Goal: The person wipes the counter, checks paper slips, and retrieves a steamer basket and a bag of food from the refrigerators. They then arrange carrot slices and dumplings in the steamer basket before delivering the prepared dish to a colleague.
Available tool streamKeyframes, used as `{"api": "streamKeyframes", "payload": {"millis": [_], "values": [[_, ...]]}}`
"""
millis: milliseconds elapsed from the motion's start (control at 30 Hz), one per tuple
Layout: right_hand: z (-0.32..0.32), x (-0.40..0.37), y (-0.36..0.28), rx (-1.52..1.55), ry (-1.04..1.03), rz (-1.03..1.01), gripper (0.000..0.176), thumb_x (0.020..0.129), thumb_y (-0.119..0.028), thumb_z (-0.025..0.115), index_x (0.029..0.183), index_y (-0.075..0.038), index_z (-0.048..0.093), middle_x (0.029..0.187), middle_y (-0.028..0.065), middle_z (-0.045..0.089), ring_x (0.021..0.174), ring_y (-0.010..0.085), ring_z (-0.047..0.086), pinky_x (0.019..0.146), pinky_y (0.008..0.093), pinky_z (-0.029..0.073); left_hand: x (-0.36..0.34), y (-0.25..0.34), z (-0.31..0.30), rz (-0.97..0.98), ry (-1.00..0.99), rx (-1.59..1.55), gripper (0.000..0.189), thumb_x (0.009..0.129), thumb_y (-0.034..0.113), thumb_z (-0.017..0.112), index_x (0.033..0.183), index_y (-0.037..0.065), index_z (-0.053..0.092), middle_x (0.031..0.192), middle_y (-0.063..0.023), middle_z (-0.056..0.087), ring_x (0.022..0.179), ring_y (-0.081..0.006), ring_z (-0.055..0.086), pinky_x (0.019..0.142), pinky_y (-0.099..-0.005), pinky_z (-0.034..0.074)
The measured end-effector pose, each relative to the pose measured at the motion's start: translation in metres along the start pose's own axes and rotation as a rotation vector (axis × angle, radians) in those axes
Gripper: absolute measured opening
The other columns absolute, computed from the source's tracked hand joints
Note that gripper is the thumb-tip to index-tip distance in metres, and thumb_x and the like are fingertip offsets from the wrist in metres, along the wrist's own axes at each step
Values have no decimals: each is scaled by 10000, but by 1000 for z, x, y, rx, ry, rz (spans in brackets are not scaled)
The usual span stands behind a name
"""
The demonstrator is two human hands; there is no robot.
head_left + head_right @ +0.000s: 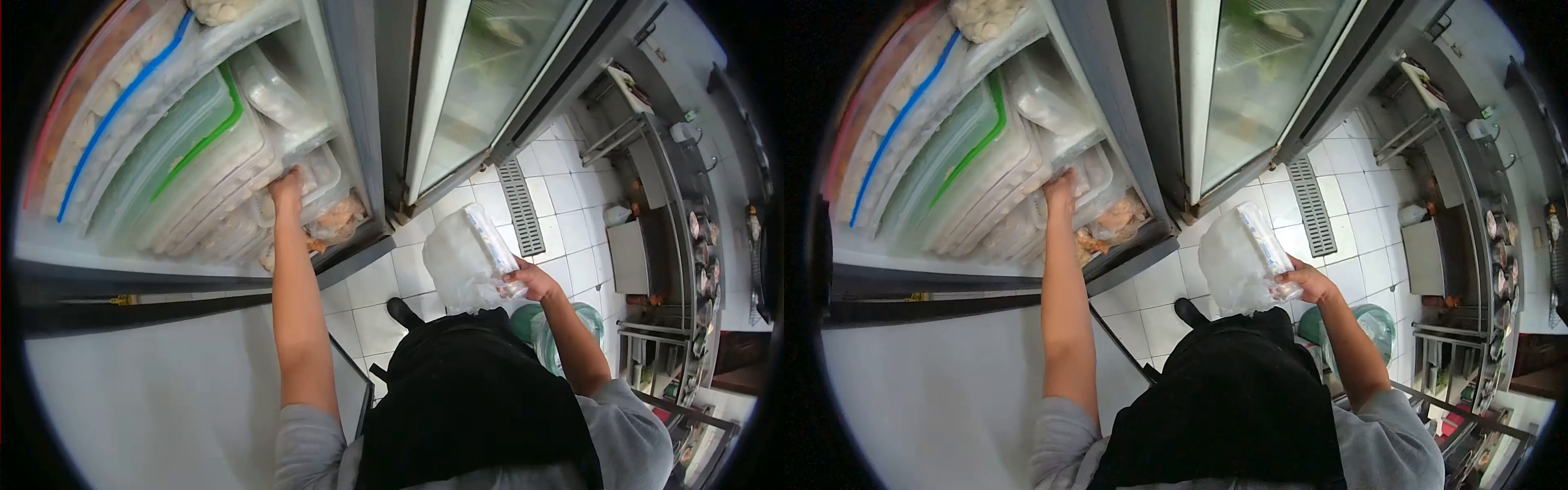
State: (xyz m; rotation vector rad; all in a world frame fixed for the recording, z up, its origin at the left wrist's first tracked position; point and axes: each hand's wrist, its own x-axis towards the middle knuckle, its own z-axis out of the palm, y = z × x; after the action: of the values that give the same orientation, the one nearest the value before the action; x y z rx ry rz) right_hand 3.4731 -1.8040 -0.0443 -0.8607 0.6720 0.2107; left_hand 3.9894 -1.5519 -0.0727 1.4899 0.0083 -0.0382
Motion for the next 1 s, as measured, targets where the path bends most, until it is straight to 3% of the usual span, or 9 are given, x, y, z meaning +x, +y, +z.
{"api": "streamKeyframes", "payload": {"millis": [133, 200, 400, 500, 533, 600, 667, 733, 1000], "values": [[-1, -15, 9, -8, 45, -20, 792, 773, 13, 686, 1490, -90, 366, 1201, 135, 586, 956, 265, 644, 797, 409, 578, 33, -18, 13, 163, -215, 65, 509, 925, 175, 638, 1378, -22, 512, 1464, -152, 496, 1343, -265, 461, 1116, -346, 343], [0, -20, 11, 3, 67, -22, 793, 773, 11, 688, 1491, -88, 365, 1195, 135, 585, 952, 267, 644, 794, 407, 578, 43, -21, 19, 267, -277, 573, 538, 949, 293, 608, 1397, 13, 507, 1477, -162, 483, 1382, -306, 417, 1160, -369, 279], [1, -17, 11, 48, 78, -37, 798, 774, 14, 689, 1494, -78, 358, 1190, 139, 589, 952, 274, 646, 813, 413, 583, -12, 29, 20, 338, -450, 992, 598, 958, 415, 587, 1384, 3, 516, 1454, -250, 470, 1363, -369, 419, 1137, -418, 303], [-12, -5, 17, 72, 79, -108, 765, 796, 2, 698, 1480, -67, 361, 1201, 155, 603, 965, 284, 665, 836, 423, 588, -96, 39, 7, 485, -58, 522, 464, 969, 310, 622, 1265, -43, 560, 1337, -246, 549, 1257, -375, 508, 1025, -453, 413], [-9, 0, 13, 66, 76, -118, 769, 820, -26, 720, 1486, -66, 338, 1197, 165, 609, 975, 287, 675, 834, 419, 590, -140, 40, 7, 416, -163, 252, 280, 984, 160, 591, 1194, -25, 579, 1136, -145, 608, 1057, -236, 581, 942, -354, 473], [22, -5, -10, 106, -9, -176, 825, 814, -30, 755, 1504, -75, 307, 1232, 145, 589, 967, 264, 679, 840, 398, 590, -225, 22, 12, 104, -683, 121, 519, 947, 261, 675, 1343, -15, 485, 1373, -168, 499, 1256, -234, 501, 1008, -349, 456], [28, 0, -21, 83, -68, -189, 833, 803, -23, 762, 1501, -62, 309, 1259, 130, 575, 1031, 260, 658, 886, 403, 577, -299, -20, 33, -195, -888, -123, 1037, 863, 378, 770, 1576, 76, 81, 1543, -184, 305, 1399, -291, 358, 1146, -412, 297], [35, 0, -34, 58, -138, -208, 849, 784, -41, 787, 1493, -51, 319, 1256, 126, 574, 1070, 254, 632, 916, 390, 551, -335, -17, 56, -502, -983, -376, 1064, 876, 307, 770, 1574, 89, -5, 1509, -213, 356, 1388, -301, 371, 1152, -427, 283], [25, -25, -44, -508, -206, -352, 1025, 641, -212, 912, 1464, -10, 335, 1312, 109, 509, 1268, 203, 424, 1079, 320, 332, -325, 31, 142, -163, -557, -69, 480, 947, 156, 669, 1355, 13, 460, 1260, -136, 582, 1102, -222, 605, 929, -338, 497]]}}
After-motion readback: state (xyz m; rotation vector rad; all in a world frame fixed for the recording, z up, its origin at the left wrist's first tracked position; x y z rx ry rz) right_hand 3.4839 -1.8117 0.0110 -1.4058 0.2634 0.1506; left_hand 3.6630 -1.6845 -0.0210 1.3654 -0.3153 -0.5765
